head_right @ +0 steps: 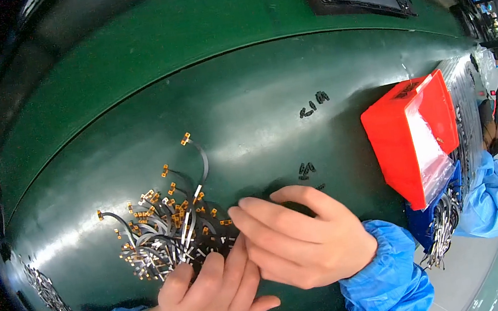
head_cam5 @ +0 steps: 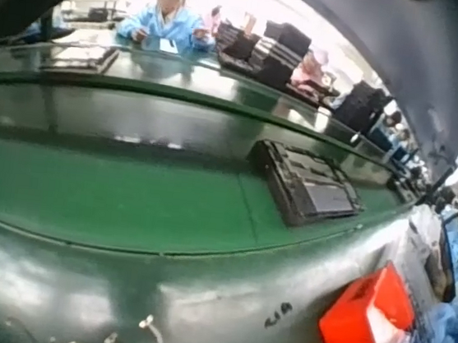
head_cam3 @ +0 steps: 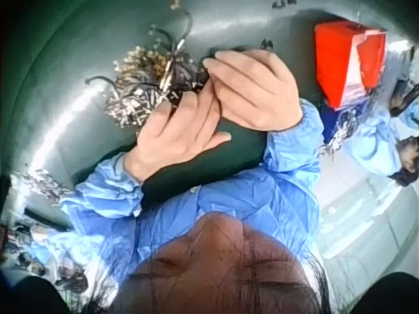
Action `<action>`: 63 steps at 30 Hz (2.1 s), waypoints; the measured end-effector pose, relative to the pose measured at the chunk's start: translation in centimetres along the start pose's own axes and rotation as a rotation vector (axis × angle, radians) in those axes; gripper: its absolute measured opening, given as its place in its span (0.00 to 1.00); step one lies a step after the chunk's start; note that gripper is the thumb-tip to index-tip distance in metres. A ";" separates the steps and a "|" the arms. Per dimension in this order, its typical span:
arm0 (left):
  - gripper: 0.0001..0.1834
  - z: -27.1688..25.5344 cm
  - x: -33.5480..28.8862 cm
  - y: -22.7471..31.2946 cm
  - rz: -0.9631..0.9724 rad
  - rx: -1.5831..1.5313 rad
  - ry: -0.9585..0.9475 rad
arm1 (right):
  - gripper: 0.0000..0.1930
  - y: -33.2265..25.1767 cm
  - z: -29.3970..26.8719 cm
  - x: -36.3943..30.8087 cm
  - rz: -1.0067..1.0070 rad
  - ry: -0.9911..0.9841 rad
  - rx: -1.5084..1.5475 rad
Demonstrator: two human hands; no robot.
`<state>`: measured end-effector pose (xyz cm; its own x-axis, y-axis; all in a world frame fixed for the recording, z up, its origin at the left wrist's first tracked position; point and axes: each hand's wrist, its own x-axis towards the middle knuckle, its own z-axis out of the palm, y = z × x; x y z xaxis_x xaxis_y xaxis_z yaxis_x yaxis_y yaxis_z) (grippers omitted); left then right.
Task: The person assembles electronic components by hand, installing flex cables and batteries into tablet frames.
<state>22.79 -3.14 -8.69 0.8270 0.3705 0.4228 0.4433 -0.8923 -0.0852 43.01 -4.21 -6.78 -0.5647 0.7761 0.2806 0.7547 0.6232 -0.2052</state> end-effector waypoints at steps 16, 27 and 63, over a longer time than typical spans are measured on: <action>0.28 -0.7 0.5 -0.5 0.022 -0.114 -0.127 | 0.11 0.3 -4.0 -2.5 0.815 0.239 0.132; 0.26 -1.0 0.5 -0.3 -0.135 0.007 -0.117 | 0.08 2.1 -2.5 -3.4 0.673 0.109 0.216; 0.27 -0.5 -0.2 -0.2 -0.087 0.021 -0.047 | 0.14 -0.8 -0.2 1.0 0.068 -0.021 -0.086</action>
<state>22.38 -3.13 -8.29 0.8001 0.4587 0.3866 0.5211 -0.8507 -0.0689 41.86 -3.95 -6.13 -0.5177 0.8185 0.2491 0.8167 0.5595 -0.1411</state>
